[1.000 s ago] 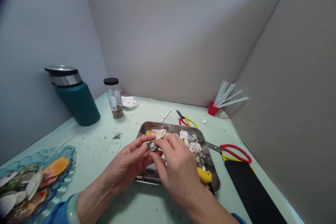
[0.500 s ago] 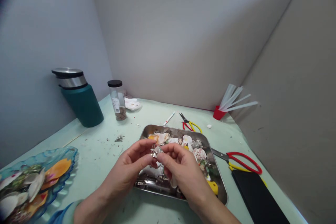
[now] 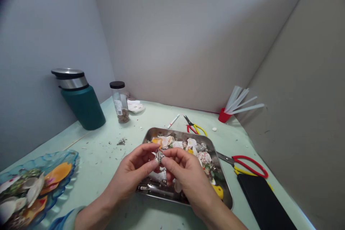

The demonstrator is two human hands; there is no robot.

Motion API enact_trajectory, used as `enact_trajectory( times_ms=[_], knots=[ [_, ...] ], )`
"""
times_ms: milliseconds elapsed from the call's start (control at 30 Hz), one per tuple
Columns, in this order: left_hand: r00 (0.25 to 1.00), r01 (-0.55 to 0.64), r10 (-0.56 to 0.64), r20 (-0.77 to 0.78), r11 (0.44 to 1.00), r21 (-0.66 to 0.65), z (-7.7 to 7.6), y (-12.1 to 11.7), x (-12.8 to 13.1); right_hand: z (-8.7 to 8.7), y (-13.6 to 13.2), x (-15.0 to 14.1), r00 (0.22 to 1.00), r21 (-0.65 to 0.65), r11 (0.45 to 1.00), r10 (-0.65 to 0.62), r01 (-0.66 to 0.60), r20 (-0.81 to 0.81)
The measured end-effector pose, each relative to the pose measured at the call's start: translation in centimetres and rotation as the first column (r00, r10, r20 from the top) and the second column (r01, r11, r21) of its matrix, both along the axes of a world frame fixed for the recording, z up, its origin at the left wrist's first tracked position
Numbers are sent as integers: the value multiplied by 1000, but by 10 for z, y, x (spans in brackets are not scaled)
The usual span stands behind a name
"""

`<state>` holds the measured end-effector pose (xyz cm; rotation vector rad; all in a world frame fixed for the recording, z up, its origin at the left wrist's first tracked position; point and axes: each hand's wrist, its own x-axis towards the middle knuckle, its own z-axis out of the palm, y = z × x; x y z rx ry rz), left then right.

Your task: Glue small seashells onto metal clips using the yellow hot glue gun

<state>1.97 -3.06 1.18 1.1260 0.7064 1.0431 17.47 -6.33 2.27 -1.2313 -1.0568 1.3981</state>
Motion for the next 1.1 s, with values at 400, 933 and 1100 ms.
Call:
enact_trajectory(
  times_ms=[400,933,1100],
  knots=[
    [998,-17,18,-54,1000,17,-2,-1,1,-6,2,0,975,-38,999,-11,2,-222],
    [979,-44,88,-183,972,230,-4,-1,1,-8,1,0,984,-57,998,12,-22,-180],
    [976,-53,109,-186,956,287,-7,-2,1,-8,1,1,984,-72,997,25,-39,-178]
  ],
)
